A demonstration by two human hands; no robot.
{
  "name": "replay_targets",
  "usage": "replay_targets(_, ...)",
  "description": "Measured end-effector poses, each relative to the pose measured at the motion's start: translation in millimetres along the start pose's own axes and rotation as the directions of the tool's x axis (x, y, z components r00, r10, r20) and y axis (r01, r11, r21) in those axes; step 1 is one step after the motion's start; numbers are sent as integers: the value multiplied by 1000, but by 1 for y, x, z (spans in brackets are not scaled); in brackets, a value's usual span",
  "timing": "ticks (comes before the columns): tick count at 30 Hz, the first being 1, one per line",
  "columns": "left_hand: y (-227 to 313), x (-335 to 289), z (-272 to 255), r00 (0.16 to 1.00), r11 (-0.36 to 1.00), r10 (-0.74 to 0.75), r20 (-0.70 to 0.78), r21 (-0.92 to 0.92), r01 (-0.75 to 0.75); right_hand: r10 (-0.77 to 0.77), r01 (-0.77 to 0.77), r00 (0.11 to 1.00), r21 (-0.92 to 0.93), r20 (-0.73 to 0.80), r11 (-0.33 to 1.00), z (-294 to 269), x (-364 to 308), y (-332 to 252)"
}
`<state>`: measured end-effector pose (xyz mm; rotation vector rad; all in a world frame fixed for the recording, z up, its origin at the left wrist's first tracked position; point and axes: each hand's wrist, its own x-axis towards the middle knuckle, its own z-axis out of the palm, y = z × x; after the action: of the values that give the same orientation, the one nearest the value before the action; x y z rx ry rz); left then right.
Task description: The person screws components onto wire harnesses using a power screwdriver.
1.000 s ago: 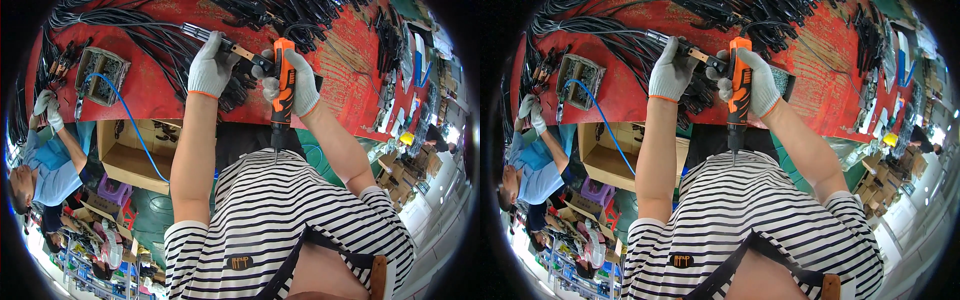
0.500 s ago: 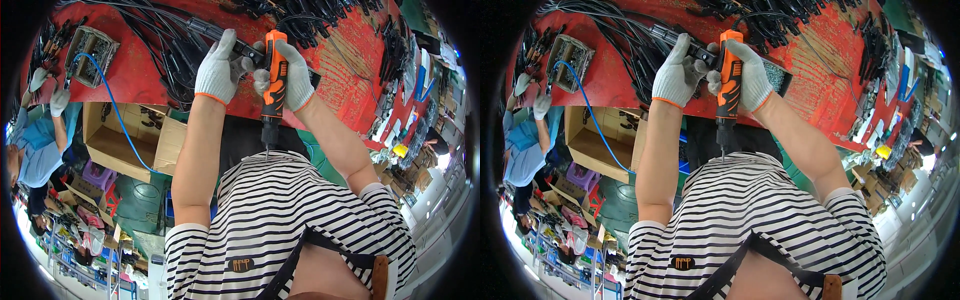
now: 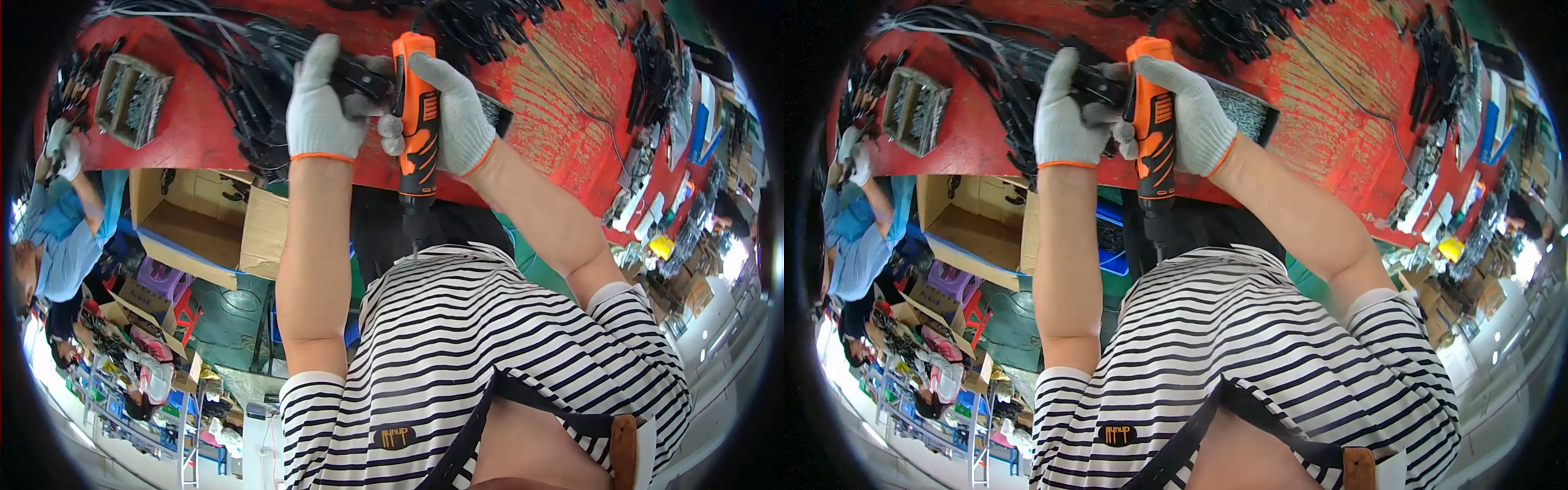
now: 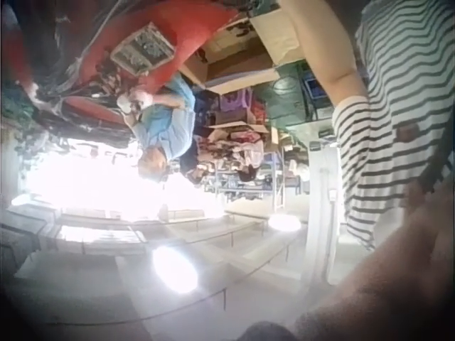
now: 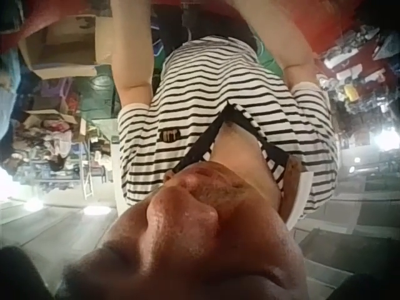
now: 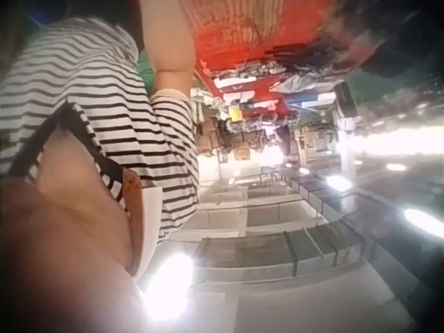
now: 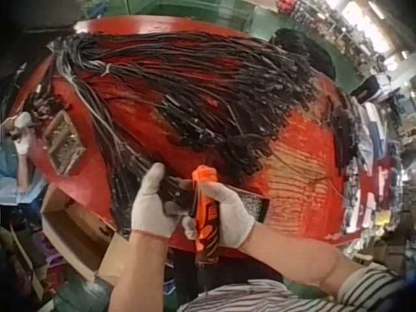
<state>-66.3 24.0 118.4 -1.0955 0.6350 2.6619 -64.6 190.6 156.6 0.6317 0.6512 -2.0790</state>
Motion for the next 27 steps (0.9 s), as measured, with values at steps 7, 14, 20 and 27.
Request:
replay_targets(7, -6, 13, 2, 995, 986, 93, -24, -139, -96, -502, 461, 863, -331, -47, 823, -51, -56, -91)
replay_targets(14, -17, 29, -17, 969, 895, -37, 243, -424, 141, -834, 823, 532, 142, 146, 550, -89, -9, -80)
replay_targets(20, -32, 34, -7, 992, 968, 119, -45, -216, -126, -903, 896, 396, -287, 167, 340, -104, 14, -66)
replay_targets(27, -30, 45, -42, 986, 916, 0, 167, -396, 67, -891, 879, 435, -279, 133, 387, -117, 32, -51)
